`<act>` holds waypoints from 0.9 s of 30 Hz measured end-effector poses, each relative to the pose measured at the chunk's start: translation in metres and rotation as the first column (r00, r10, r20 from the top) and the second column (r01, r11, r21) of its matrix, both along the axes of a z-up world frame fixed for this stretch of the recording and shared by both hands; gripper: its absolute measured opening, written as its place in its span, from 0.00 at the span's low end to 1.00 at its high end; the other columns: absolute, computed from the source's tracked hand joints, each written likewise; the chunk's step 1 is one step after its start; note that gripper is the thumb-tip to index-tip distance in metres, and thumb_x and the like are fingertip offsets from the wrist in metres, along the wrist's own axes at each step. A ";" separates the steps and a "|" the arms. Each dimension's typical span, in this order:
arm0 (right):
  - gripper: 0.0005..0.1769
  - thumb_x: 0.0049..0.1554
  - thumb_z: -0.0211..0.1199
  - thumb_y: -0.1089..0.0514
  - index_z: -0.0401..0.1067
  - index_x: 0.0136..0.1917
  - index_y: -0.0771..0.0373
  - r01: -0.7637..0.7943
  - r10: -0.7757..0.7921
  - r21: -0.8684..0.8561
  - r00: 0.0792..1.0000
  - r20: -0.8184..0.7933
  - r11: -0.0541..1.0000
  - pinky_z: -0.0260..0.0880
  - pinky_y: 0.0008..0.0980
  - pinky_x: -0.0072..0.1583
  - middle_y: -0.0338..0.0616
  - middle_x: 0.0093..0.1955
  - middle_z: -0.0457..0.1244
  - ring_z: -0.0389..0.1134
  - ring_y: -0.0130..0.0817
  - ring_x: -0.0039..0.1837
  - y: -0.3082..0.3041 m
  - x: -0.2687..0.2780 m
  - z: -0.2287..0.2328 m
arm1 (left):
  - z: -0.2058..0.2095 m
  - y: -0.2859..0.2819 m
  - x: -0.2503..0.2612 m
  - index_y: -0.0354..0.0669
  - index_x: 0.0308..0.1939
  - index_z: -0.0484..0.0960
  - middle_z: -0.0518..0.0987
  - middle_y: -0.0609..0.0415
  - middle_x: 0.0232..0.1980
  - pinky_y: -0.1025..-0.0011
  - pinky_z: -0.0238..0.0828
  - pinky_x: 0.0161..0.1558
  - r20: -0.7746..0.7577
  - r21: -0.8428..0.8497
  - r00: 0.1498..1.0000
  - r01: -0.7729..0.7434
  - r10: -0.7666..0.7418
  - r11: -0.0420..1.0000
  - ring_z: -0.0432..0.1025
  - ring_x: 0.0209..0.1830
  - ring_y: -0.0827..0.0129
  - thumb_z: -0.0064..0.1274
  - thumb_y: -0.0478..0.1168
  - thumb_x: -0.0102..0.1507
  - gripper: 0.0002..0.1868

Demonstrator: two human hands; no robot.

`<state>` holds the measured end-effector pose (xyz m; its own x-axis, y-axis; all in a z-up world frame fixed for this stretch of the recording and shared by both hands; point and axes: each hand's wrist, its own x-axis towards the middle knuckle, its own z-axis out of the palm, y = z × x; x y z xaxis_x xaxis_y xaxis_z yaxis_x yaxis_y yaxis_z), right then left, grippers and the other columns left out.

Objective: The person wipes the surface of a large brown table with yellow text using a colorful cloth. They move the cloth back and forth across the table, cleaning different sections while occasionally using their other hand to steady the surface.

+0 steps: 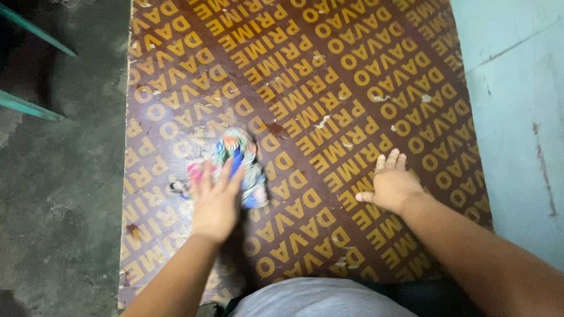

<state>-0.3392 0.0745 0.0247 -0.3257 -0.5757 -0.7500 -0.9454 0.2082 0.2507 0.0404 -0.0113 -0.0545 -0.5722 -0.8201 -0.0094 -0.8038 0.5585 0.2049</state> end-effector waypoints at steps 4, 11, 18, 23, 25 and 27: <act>0.70 0.53 0.59 0.21 0.37 0.79 0.81 -0.066 0.065 -0.047 0.998 -0.006 0.997 0.55 0.48 0.76 0.85 0.79 0.33 0.37 0.73 0.81 0.005 -0.003 -0.001 | -0.007 0.011 0.076 0.61 0.73 0.68 0.65 0.52 0.80 0.47 0.39 0.81 0.335 0.026 0.854 -0.431 0.398 0.902 0.51 0.82 0.41 0.48 0.47 0.64 0.31; 0.69 0.55 0.56 0.20 0.39 0.78 0.82 -0.135 0.135 -0.052 0.991 -0.006 0.989 0.56 0.49 0.76 0.87 0.78 0.36 0.41 0.75 0.80 0.008 -0.006 0.000 | -0.044 0.066 0.176 0.59 0.74 0.64 0.53 0.48 0.82 0.29 0.42 0.66 0.136 0.099 0.427 -0.903 0.894 0.417 0.42 0.79 0.33 0.48 0.52 0.65 0.32; 0.67 0.56 0.58 0.23 0.35 0.80 0.78 -0.110 0.114 -0.060 0.992 0.061 0.992 0.61 0.49 0.73 0.82 0.80 0.33 0.39 0.70 0.82 0.013 -0.008 0.017 | -0.051 0.075 0.051 0.50 0.75 0.67 0.61 0.40 0.79 0.27 0.47 0.61 0.144 -0.110 0.657 -0.732 0.740 0.672 0.56 0.71 0.26 0.43 0.44 0.67 0.31; 0.66 0.55 0.61 0.25 0.35 0.81 0.74 -0.157 0.167 -0.113 0.982 0.085 0.981 0.59 0.46 0.74 0.80 0.81 0.33 0.38 0.68 0.82 0.023 -0.020 0.019 | 0.004 0.088 -0.098 0.51 0.68 0.74 0.76 0.46 0.67 0.42 0.47 0.80 0.273 0.294 0.936 -0.302 0.223 0.907 0.65 0.74 0.48 0.38 0.36 0.69 0.23; 0.65 0.55 0.60 0.25 0.36 0.81 0.72 -0.196 0.208 -0.134 0.974 0.085 0.971 0.57 0.45 0.75 0.78 0.81 0.33 0.37 0.67 0.83 0.029 -0.026 0.018 | 0.031 0.106 -0.142 0.54 0.72 0.68 0.64 0.45 0.76 0.38 0.38 0.75 0.217 0.289 0.975 -0.014 -0.051 0.957 0.52 0.79 0.39 0.41 0.36 0.64 0.29; 0.63 0.55 0.61 0.26 0.37 0.81 0.70 -0.204 0.222 -0.167 0.970 0.098 0.965 0.53 0.44 0.76 0.75 0.82 0.32 0.36 0.64 0.83 0.034 -0.030 0.017 | 0.052 0.120 -0.165 0.58 0.75 0.62 0.54 0.48 0.80 0.35 0.30 0.71 0.183 0.298 0.950 0.190 -0.252 0.935 0.41 0.81 0.36 0.41 0.35 0.62 0.35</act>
